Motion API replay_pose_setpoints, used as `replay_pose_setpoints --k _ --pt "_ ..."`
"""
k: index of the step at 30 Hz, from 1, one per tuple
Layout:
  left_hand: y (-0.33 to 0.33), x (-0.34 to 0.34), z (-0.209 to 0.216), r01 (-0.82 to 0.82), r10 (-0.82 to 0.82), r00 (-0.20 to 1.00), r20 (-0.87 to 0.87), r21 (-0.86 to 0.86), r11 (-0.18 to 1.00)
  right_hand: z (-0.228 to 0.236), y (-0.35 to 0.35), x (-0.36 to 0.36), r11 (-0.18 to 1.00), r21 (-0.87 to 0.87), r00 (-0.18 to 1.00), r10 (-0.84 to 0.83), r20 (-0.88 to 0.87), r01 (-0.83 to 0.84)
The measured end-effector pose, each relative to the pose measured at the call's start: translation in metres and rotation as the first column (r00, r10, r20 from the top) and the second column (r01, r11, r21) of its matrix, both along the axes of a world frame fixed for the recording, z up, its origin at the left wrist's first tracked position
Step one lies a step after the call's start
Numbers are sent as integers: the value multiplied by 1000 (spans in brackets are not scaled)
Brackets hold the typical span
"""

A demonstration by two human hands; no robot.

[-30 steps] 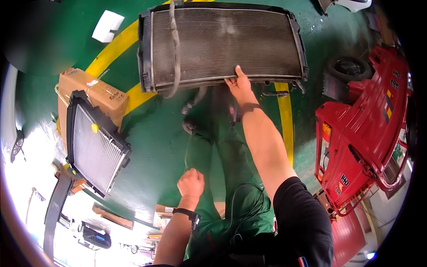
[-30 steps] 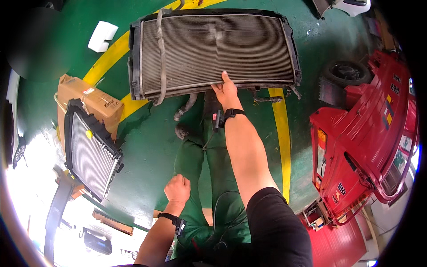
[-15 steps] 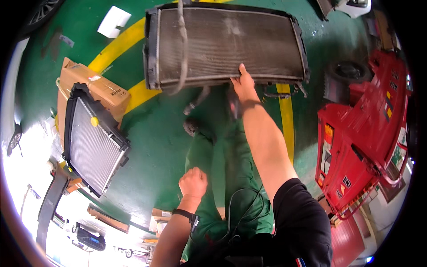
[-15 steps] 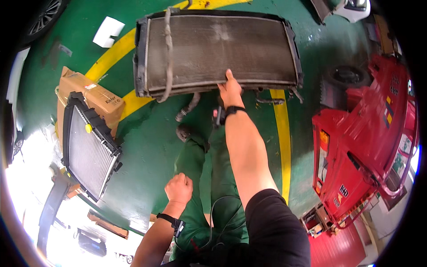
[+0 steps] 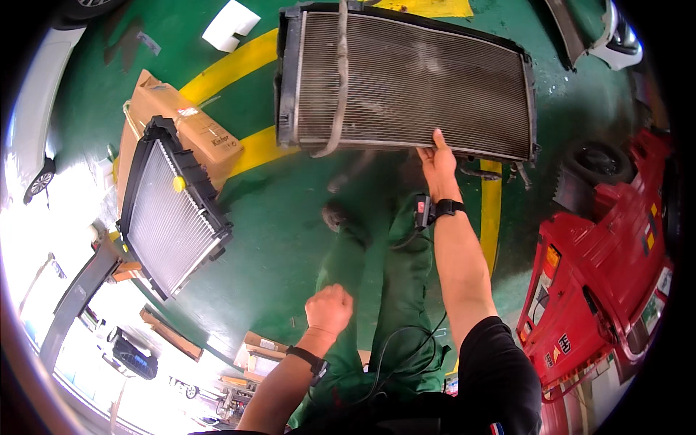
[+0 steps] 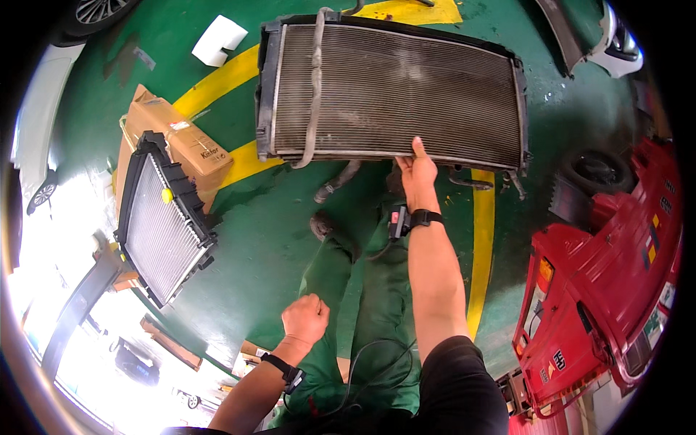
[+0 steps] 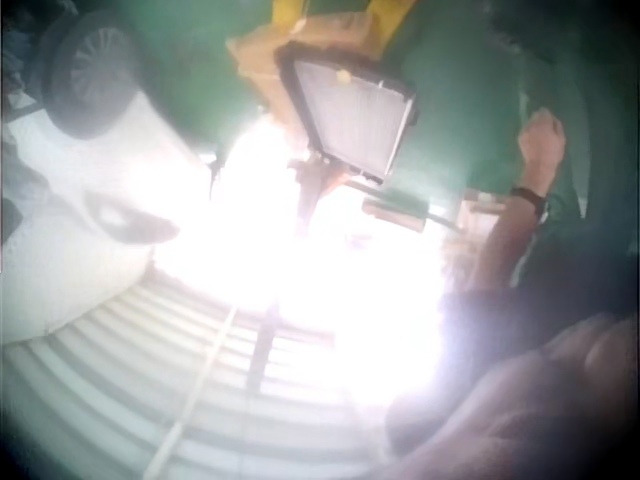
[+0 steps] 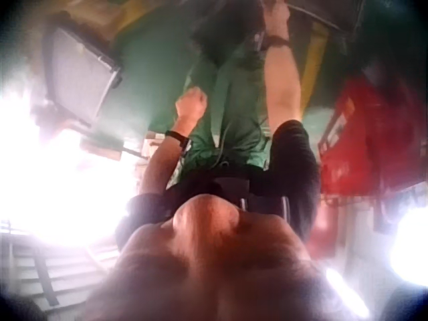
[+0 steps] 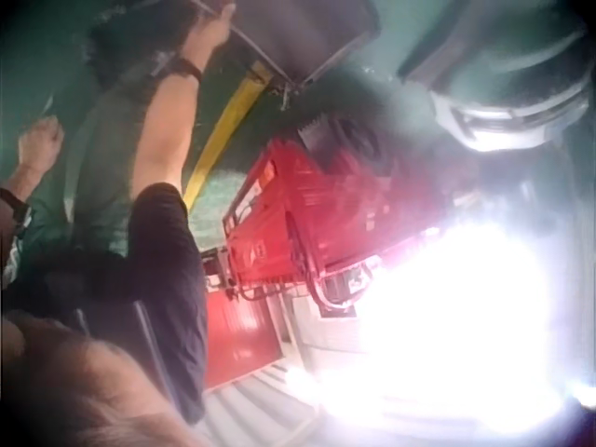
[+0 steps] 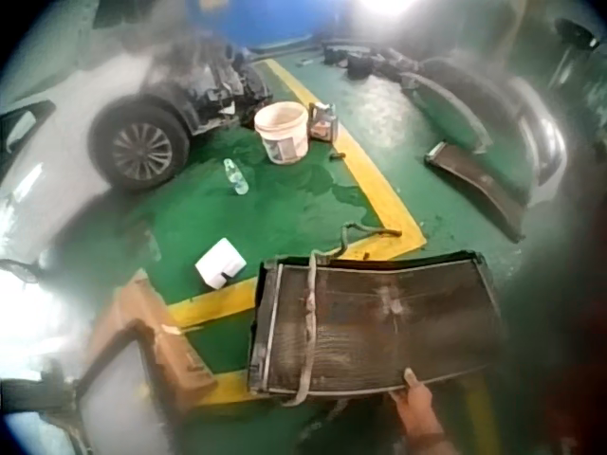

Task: The person aligns a radiator with a fan assembly by hand and then picks up another radiator assembly from the floor.

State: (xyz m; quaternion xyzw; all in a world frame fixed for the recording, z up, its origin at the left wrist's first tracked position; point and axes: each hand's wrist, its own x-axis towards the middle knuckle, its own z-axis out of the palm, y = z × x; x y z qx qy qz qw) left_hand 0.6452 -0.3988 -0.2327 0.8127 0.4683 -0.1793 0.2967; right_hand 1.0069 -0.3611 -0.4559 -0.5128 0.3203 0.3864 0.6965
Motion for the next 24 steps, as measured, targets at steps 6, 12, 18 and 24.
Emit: replay_pose_setpoints --k 6,12,18,24 --pt "46 20 -18 -351 331 936 -122 -213 912 -7 -4 5 999 -16 999 28 -18 -29" --pt "232 87 -157 -522 485 834 264 92 848 1 -1 1 998 -27 998 62 -28 -63" --pt "267 102 -202 -477 467 879 95 166 863 7 2 1 993 -23 993 115 -9 -116" --pt "235 109 -199 -623 616 782 95 95 776 3 -12 7 991 -44 992 126 4 -125"
